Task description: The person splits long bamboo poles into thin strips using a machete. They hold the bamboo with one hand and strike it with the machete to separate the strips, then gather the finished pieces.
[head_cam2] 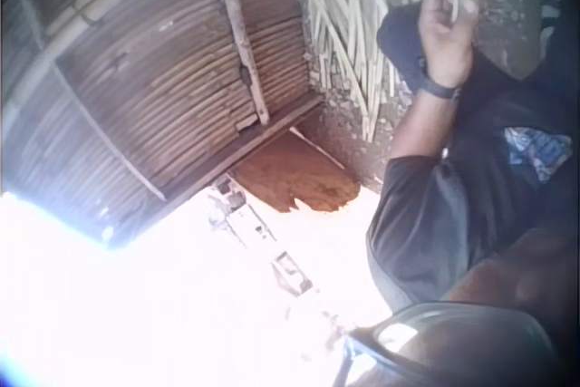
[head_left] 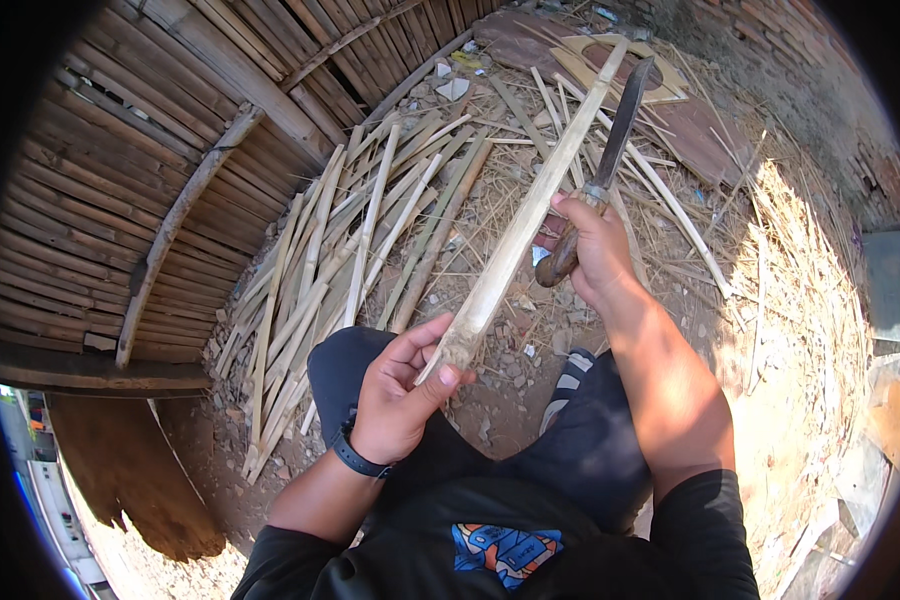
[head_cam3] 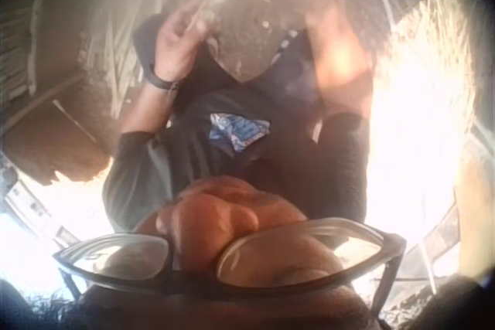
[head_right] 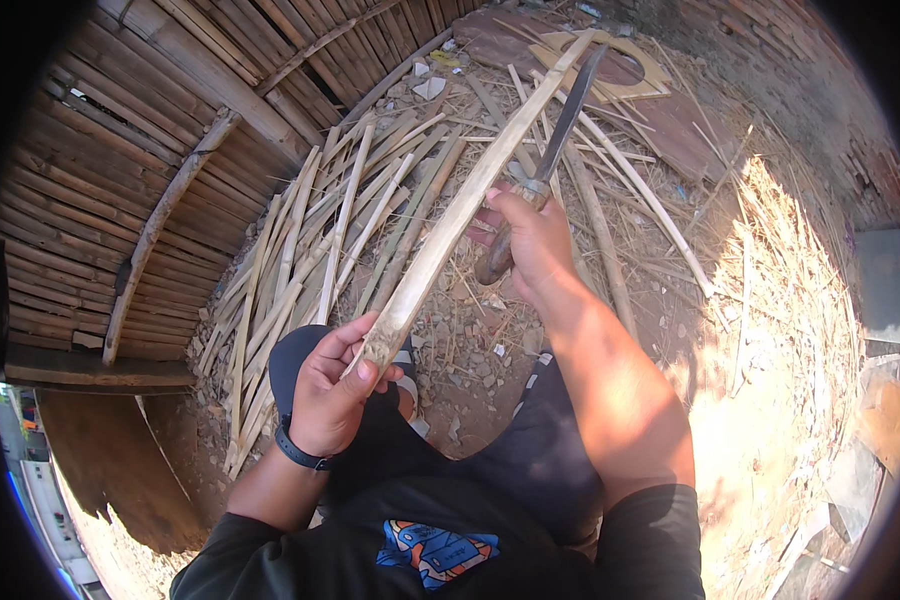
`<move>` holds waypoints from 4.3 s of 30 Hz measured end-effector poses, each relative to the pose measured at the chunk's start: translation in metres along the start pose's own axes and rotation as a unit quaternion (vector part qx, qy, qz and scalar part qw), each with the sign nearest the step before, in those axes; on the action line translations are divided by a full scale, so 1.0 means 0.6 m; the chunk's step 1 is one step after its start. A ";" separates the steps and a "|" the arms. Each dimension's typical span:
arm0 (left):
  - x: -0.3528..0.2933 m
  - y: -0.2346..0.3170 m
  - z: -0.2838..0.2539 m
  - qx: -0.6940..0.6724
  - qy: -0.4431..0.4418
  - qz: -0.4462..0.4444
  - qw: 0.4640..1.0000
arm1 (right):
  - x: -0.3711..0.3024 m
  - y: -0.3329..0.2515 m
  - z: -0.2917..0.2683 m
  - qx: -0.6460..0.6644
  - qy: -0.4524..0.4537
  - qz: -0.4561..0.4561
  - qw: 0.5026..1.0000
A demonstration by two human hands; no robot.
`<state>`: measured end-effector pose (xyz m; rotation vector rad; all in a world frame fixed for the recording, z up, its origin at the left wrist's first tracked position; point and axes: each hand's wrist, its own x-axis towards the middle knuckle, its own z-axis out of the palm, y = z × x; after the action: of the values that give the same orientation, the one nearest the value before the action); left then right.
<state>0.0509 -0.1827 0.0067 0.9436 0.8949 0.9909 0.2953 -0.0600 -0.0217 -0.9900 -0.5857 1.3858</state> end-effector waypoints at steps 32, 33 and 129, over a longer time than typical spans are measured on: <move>0.283 0.191 -0.073 0.193 0.076 0.110 0.972 | -0.019 -0.005 0.002 -0.196 -0.276 -0.021 0.941; 0.298 0.210 -0.076 0.178 0.086 0.108 0.974 | -0.024 -0.008 0.007 -0.189 -0.289 -0.019 0.938; 0.334 0.145 -0.290 -0.029 0.124 0.332 0.935 | 0.043 0.440 -0.100 -0.563 0.009 0.149 0.813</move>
<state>-0.0741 0.0667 -0.0039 1.1130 0.7536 1.7364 0.2092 -0.0746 -0.2791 -2.1066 -1.3506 1.2325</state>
